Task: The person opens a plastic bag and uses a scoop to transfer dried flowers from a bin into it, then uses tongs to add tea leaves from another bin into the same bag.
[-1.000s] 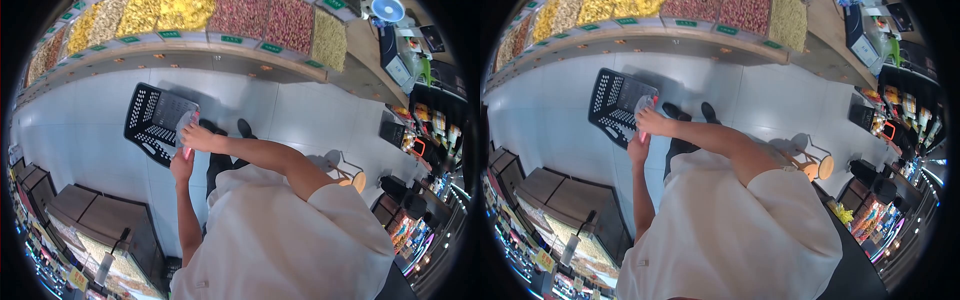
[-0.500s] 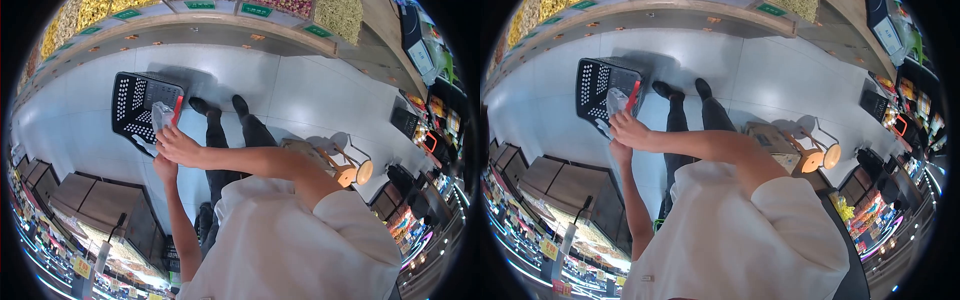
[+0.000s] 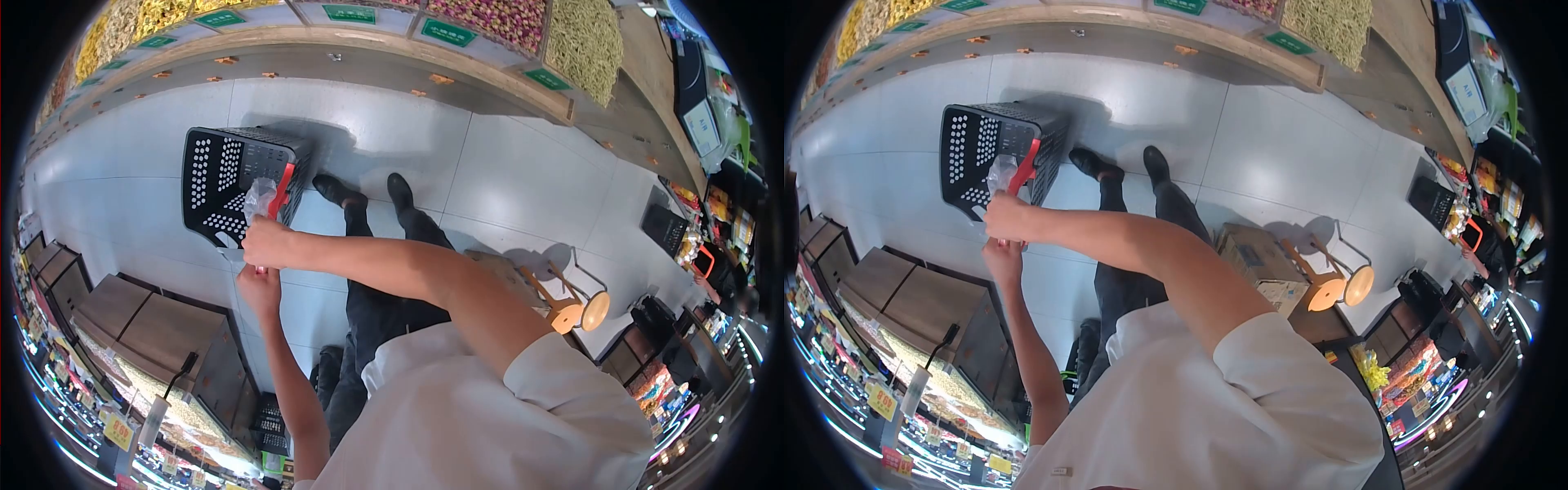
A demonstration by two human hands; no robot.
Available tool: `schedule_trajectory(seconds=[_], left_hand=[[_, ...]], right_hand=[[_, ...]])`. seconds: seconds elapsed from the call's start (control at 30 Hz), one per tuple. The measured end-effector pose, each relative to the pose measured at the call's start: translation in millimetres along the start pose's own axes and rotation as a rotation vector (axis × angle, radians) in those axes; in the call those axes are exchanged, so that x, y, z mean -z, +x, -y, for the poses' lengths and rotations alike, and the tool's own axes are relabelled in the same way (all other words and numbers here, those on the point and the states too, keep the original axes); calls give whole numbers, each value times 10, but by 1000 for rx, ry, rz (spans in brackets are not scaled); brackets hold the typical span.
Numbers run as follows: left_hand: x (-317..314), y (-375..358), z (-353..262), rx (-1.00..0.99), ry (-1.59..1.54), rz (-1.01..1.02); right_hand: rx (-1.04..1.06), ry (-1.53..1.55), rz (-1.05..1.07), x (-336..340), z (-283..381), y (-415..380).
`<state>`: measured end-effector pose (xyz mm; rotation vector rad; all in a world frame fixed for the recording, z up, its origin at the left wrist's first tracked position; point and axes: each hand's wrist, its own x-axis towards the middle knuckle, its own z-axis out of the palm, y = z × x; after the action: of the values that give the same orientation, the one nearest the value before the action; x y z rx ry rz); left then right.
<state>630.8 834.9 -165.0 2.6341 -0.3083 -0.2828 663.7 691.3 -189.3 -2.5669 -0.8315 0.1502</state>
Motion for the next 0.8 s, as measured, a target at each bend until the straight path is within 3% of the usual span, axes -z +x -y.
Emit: schedule_trajectory(seconds=[0.4, 0.5, 0.67, 0.8], left_hand=[[268, 412, 353, 26, 43, -32], [352, 573, 411, -51, -12, -59], [608, 852, 484, 60, -42, 31], [755, 1007, 589, 11, -78, -31]], right_hand=[[34, 52, -108, 61, -125, 525], [33, 83, -124, -54, -160, 746], [38, 36, -55, 149, -223, 1050], [36, 15, 16, 146, -266, 1316]])
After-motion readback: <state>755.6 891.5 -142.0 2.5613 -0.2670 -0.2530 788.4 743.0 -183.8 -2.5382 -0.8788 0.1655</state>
